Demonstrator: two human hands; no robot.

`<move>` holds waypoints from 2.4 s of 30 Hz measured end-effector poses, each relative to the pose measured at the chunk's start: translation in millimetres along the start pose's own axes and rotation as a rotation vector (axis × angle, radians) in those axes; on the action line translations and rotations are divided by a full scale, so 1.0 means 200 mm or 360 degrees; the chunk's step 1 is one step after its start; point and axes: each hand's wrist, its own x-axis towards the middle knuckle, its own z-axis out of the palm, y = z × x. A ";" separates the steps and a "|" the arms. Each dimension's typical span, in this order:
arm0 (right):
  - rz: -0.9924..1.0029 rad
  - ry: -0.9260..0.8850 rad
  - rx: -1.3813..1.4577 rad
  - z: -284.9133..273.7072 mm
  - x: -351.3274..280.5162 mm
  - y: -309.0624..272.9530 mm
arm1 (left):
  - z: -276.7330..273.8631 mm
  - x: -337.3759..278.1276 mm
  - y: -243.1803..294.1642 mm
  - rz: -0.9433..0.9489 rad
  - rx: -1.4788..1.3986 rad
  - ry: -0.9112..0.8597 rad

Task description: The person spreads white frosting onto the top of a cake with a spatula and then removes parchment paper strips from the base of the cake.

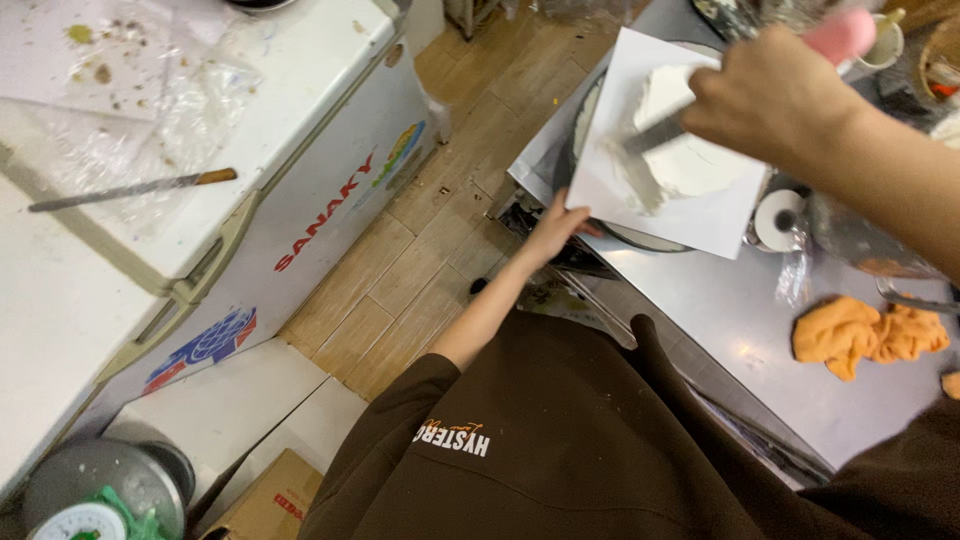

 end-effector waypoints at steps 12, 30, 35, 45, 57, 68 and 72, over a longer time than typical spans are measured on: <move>-0.0124 0.0165 -0.0161 -0.03 0.07 -0.02 | 0.27 -0.16 -0.01 -0.0365 -0.0068 -0.0342; 0.0103 0.0092 0.0194 0.06 -0.03 -0.10 | 0.11 -0.08 0.13 -0.0337 0.0233 -0.0136; -0.0008 -0.0062 0.0208 0.06 -0.12 -0.14 | -0.15 0.01 0.31 -0.0109 0.0054 0.0181; 0.0176 0.0242 0.0132 0.10 -0.04 -0.06 | 0.08 -0.08 0.18 -0.0288 0.0153 -0.0149; 0.0040 0.0083 0.0155 0.09 -0.05 -0.08 | -0.16 0.17 0.26 -0.0070 0.0187 0.0331; -0.0021 0.0163 0.0001 0.11 -0.08 -0.12 | 0.08 0.00 0.21 -0.0310 0.0124 0.0041; 0.0056 0.0435 -0.0016 0.12 -0.08 -0.10 | 0.01 0.06 0.18 -0.0287 0.0267 0.0227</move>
